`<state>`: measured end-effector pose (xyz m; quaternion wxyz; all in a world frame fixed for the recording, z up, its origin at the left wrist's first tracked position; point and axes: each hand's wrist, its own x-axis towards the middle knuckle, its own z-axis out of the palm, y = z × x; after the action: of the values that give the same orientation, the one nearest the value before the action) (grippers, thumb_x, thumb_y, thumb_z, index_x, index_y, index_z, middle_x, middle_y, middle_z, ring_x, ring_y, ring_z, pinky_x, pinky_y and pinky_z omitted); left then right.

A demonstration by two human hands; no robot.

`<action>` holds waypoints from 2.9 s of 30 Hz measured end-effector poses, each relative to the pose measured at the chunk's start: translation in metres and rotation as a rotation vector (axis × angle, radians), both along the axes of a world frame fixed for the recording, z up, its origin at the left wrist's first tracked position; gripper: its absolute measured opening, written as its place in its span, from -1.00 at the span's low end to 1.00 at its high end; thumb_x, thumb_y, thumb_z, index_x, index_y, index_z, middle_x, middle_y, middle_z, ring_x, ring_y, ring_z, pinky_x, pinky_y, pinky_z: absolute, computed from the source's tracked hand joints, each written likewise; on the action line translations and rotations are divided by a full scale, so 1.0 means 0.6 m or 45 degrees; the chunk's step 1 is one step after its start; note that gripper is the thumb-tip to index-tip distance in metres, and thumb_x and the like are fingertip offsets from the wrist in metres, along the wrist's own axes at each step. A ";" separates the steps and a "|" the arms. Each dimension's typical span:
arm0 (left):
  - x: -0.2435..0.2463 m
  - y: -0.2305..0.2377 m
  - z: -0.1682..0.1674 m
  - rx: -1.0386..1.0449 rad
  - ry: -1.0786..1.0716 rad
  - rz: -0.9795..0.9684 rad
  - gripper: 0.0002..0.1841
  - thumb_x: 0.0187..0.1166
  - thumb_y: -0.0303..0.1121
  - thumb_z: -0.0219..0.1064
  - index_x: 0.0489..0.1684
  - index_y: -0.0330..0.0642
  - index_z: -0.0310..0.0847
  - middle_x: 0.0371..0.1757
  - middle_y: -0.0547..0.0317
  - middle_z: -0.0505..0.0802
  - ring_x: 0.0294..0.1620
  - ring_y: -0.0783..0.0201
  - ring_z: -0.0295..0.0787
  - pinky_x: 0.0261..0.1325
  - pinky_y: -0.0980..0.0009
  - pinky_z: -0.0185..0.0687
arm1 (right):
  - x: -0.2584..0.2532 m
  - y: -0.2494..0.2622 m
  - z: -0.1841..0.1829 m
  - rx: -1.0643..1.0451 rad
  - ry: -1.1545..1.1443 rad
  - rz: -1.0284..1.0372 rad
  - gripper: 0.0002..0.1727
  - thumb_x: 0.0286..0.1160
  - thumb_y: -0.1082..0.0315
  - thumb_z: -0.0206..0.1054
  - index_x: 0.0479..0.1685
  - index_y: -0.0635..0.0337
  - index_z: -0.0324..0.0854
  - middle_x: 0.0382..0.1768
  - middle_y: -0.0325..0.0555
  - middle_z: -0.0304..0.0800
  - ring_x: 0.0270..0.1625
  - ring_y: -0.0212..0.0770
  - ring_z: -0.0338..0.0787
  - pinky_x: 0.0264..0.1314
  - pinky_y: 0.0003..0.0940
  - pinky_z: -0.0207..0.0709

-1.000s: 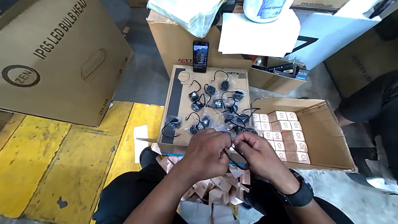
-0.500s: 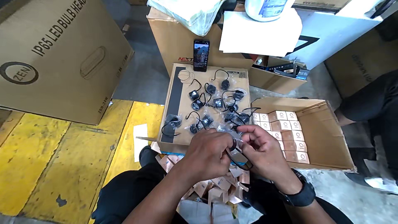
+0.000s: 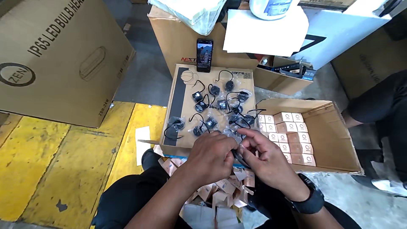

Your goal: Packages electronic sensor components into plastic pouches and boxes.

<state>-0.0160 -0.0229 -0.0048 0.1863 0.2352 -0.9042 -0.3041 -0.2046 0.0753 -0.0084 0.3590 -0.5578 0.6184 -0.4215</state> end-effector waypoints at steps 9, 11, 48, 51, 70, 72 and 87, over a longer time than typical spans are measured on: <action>0.005 -0.018 0.003 0.115 -0.017 0.248 -0.84 0.42 -0.32 0.27 -0.23 0.01 0.80 -0.42 0.38 0.79 -0.31 0.38 0.71 -0.18 0.27 0.65 | -0.002 -0.002 0.004 0.050 -0.082 0.104 -0.33 0.77 -0.07 0.11 0.68 0.20 0.36 -0.02 -0.23 0.80 -0.05 -0.31 0.78 0.02 -0.35 0.72; 0.008 -0.033 -0.002 0.098 0.003 0.347 -0.83 0.43 -0.35 0.29 -0.19 -0.04 0.81 -0.39 0.32 0.82 -0.31 0.34 0.74 -0.19 0.20 0.72 | -0.001 -0.002 0.002 0.028 -0.047 0.034 -0.35 0.74 -0.05 0.17 0.65 0.19 0.40 0.03 -0.23 0.80 0.01 -0.30 0.80 0.07 -0.35 0.73; 0.023 -0.222 -0.125 0.408 -0.369 0.944 -0.34 0.51 -0.23 0.43 0.68 -0.04 0.41 0.42 -0.18 0.74 0.44 -0.23 0.64 0.50 -0.39 0.37 | -0.082 0.013 0.054 -0.066 -0.056 -0.379 -0.53 0.71 0.07 0.24 0.49 0.05 0.58 -0.06 -0.24 0.83 -0.11 -0.32 0.82 -0.06 -0.28 0.76; 0.012 -0.196 -0.061 0.269 -0.070 0.758 -0.77 0.63 -0.38 0.30 0.15 -0.17 0.72 -0.10 0.02 0.87 -0.11 0.07 0.82 -0.01 -0.11 0.71 | -0.102 0.017 0.076 -0.131 -0.074 -0.513 -0.58 0.75 0.13 0.21 0.45 0.09 0.58 -0.01 -0.18 0.84 -0.11 -0.28 0.83 -0.07 -0.25 0.76; 0.038 -0.009 -0.034 0.199 -0.822 -0.092 -0.34 0.63 0.09 0.31 0.68 0.00 0.44 0.34 -0.07 0.81 0.38 -0.12 0.73 0.46 -0.23 0.52 | -0.232 -0.022 0.048 -0.179 -0.562 -1.152 -0.59 0.72 0.23 0.24 0.45 0.17 0.47 0.12 -0.09 0.75 -0.05 -0.23 0.81 -0.06 -0.26 0.73; 0.032 -0.007 -0.038 0.181 -0.823 -0.123 -0.33 0.62 0.12 0.31 0.68 0.01 0.44 0.34 -0.04 0.81 0.37 -0.09 0.74 0.46 -0.21 0.52 | -0.261 -0.056 0.013 -0.032 -0.621 -1.194 -0.50 0.72 0.22 0.22 0.57 0.20 0.37 0.22 0.02 0.69 0.00 -0.14 0.81 -0.02 -0.17 0.74; 0.028 -0.049 -0.086 0.266 -1.229 -0.067 -0.26 0.55 0.11 0.39 0.69 -0.10 0.43 0.32 -0.18 0.80 0.32 -0.24 0.74 0.37 -0.33 0.54 | -0.339 -0.039 -0.385 1.474 0.649 0.159 -0.61 0.50 0.25 0.41 -0.01 0.51 0.72 0.11 0.37 0.78 0.22 0.31 0.77 0.26 0.40 0.52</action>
<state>0.0007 -0.0526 -0.0565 -0.2863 0.3437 -0.8576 -0.2539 -0.4083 0.0521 -0.2397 0.4680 -0.3914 0.7783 0.1487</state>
